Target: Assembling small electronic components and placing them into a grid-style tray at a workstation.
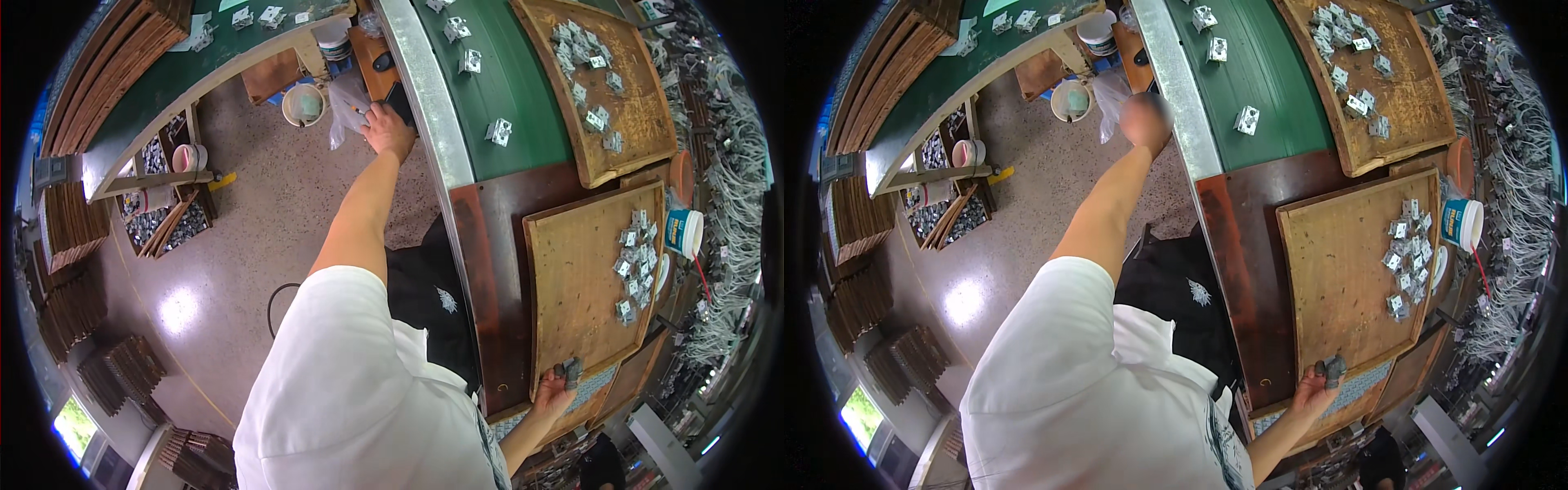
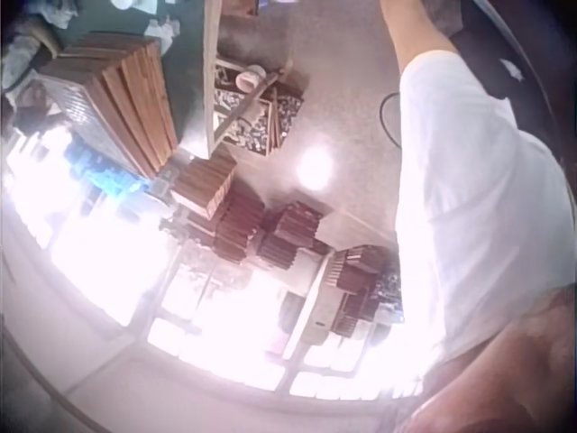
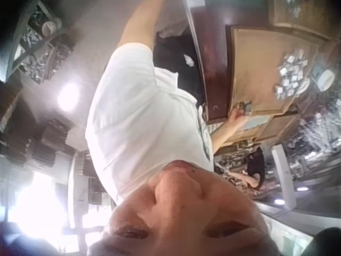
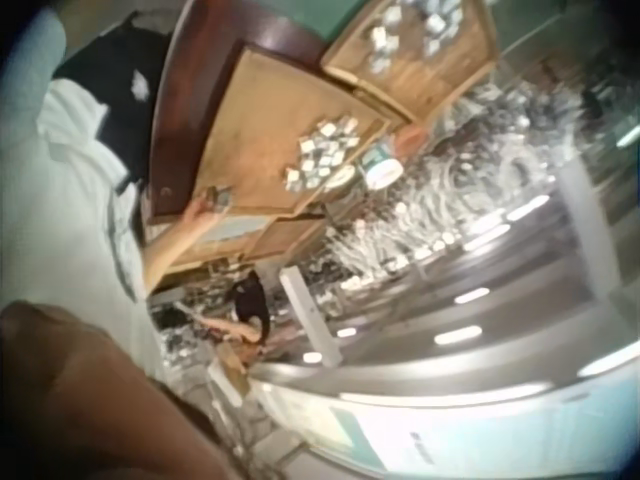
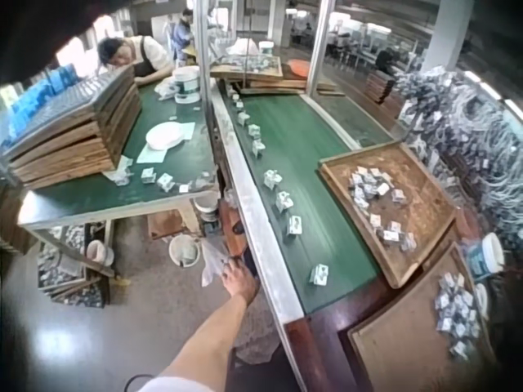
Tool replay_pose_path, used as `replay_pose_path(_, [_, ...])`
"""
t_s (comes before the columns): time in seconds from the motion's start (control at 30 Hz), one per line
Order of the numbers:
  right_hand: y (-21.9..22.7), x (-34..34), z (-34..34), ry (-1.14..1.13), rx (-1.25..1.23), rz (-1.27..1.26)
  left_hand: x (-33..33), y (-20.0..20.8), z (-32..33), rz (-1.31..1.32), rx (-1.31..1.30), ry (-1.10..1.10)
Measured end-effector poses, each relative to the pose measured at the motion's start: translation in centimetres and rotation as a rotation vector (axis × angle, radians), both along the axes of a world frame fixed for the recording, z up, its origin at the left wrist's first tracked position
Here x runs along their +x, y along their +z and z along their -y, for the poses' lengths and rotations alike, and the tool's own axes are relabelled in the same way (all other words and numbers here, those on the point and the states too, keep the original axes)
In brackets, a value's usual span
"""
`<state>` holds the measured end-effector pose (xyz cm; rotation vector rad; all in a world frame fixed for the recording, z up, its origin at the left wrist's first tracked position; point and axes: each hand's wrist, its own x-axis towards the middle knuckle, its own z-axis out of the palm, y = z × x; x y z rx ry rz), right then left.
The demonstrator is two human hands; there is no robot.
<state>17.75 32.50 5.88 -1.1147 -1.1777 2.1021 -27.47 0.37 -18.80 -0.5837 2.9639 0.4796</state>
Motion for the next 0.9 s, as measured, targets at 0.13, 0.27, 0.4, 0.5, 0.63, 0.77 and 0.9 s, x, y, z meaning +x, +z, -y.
replay_pose_path(0.13, [0.5,-0.3,0.6,-0.061,-0.055,-0.035,-0.8,-0.7,-0.6,0.070,-0.066,0.009])
replay_pose_path(0.27, [0.4,-0.5,1.0,-0.082,-0.068,-0.028,-0.7,-1.2,-0.6,0.067,-0.087,0.008])
replay_pose_path(0.4, [-0.3,0.3,0.4,-0.025,0.015,0.003,-0.4,-0.9,-0.5,0.040,-0.080,0.033])
replay_pose_path(0.5, [-0.3,0.7,0.2,-0.038,0.005,0.006,0.1,-0.2,-0.2,-0.006,-0.008,0.056])
replay_pose_path(0.63, [-0.7,1.1,-0.2,-0.097,0.003,0.060,0.9,0.1,0.1,-0.054,0.088,0.121])
replay_pose_path(0.77, [-1.0,1.2,-0.4,-0.099,0.016,0.066,2.7,-0.1,0.4,-0.156,0.070,0.102])
replay_pose_path(0.9, [-1.1,1.2,-0.6,-0.030,-0.001,0.012,3.9,0.3,0.7,-0.083,0.076,0.109])
